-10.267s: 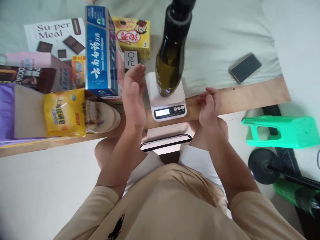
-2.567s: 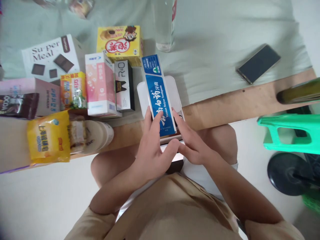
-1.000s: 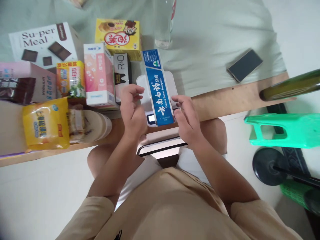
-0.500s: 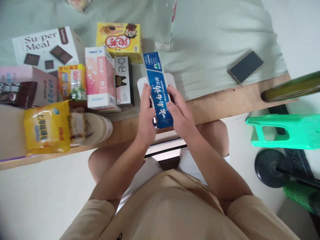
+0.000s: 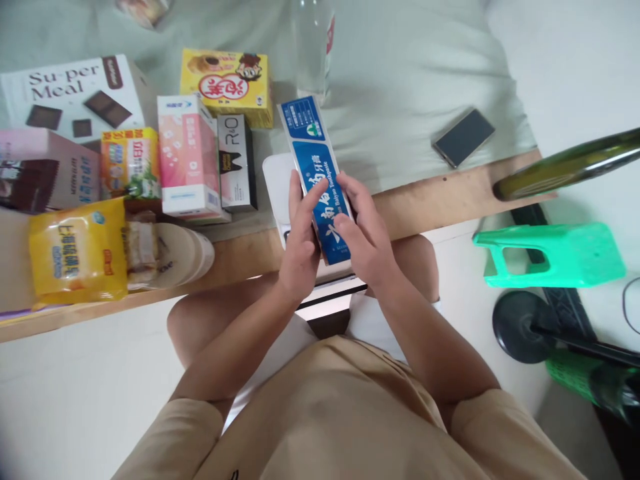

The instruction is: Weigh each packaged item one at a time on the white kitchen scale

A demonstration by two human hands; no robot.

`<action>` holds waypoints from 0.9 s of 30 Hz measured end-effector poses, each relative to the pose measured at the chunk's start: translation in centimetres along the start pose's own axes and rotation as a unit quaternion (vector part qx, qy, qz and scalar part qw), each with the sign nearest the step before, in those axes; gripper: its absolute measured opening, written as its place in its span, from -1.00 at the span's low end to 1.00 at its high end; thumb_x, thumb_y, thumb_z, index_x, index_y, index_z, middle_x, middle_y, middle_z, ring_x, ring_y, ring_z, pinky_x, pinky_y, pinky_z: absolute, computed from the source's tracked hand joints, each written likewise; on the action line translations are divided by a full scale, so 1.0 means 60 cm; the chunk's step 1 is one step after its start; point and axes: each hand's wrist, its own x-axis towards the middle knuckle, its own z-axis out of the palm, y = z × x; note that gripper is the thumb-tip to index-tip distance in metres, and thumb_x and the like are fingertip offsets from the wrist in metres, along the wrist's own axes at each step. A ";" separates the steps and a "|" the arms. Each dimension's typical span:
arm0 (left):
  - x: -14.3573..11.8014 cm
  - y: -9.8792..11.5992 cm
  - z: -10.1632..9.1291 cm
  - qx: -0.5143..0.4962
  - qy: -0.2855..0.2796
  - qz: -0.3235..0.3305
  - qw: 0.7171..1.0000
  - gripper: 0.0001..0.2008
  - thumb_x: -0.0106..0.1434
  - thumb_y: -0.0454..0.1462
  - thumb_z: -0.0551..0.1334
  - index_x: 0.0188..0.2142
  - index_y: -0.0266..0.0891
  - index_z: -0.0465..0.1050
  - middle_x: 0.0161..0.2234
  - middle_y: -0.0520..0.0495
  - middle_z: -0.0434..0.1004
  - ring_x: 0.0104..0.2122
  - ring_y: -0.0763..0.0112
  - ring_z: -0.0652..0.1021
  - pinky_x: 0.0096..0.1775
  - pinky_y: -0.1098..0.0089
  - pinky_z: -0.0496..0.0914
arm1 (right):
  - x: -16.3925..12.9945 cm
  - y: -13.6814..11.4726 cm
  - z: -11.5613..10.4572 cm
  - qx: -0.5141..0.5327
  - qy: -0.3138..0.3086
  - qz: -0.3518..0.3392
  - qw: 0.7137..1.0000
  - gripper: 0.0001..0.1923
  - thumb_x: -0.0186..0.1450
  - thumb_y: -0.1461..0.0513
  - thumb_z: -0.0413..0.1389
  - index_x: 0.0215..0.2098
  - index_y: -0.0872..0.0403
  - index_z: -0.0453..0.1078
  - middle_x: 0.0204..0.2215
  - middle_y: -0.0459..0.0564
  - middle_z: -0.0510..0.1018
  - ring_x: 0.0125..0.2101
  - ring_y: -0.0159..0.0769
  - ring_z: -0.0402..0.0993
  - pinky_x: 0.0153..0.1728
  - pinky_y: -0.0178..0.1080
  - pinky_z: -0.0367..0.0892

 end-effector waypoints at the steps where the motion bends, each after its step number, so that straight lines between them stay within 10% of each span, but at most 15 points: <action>1: -0.002 0.001 0.006 -0.001 -0.017 0.011 1.000 -0.30 0.47 0.30 -0.05 0.49 0.25 0.13 0.63 0.32 -0.55 0.64 -0.07 -0.19 0.61 -0.02 0.01 | -0.009 -0.003 -0.010 -0.002 0.007 -0.010 1.000 -0.34 0.45 -0.18 0.04 0.41 -0.14 0.18 0.48 -0.03 0.30 0.51 -0.14 0.24 0.55 0.03 0.26; 9: -0.039 0.001 0.058 -0.084 -0.106 -0.050 0.990 -0.28 0.42 0.28 0.07 0.43 0.11 0.28 0.61 0.26 -0.77 0.59 -0.20 0.09 0.50 -0.03 0.34 | -0.074 -0.016 -0.073 -0.139 0.042 0.044 0.988 -0.12 0.15 0.08 0.43 0.39 -0.13 0.26 0.45 0.05 0.35 0.39 -0.01 0.42 0.40 0.12 0.46; 16: -0.028 -0.020 0.084 -0.056 -0.154 -0.012 0.986 -0.26 0.41 0.31 0.06 0.47 0.19 0.20 0.63 0.26 -0.65 0.63 -0.21 -0.16 0.55 -0.19 0.17 | -0.082 -0.016 -0.125 -0.144 0.054 0.051 0.987 -0.26 0.10 0.18 0.38 0.25 -0.12 0.37 0.40 0.02 0.41 0.27 -0.01 0.55 0.23 0.05 0.59; 21: -0.011 -0.035 0.091 -0.035 -0.155 0.001 0.987 -0.23 0.43 0.33 0.00 0.50 0.17 0.12 0.66 0.06 -0.30 0.64 -0.08 -0.18 0.58 -0.22 0.00 | -0.091 0.013 -0.213 -0.064 0.052 0.049 0.995 -0.25 0.06 0.18 0.43 0.18 -0.08 0.32 0.09 0.09 0.65 0.00 -0.14 0.70 -0.07 -0.13 0.68; 27: -0.013 -0.038 0.072 -0.048 -0.167 -0.037 0.984 -0.26 0.43 0.27 0.07 0.50 0.19 0.14 0.65 0.04 -0.20 0.64 -0.05 -0.16 0.59 -0.21 -0.16 | -0.085 0.032 -0.342 -0.212 0.073 0.172 0.959 -0.23 -0.09 0.19 0.44 0.11 -0.08 0.45 0.14 0.20 0.63 -0.08 -0.05 0.70 -0.28 -0.13 0.63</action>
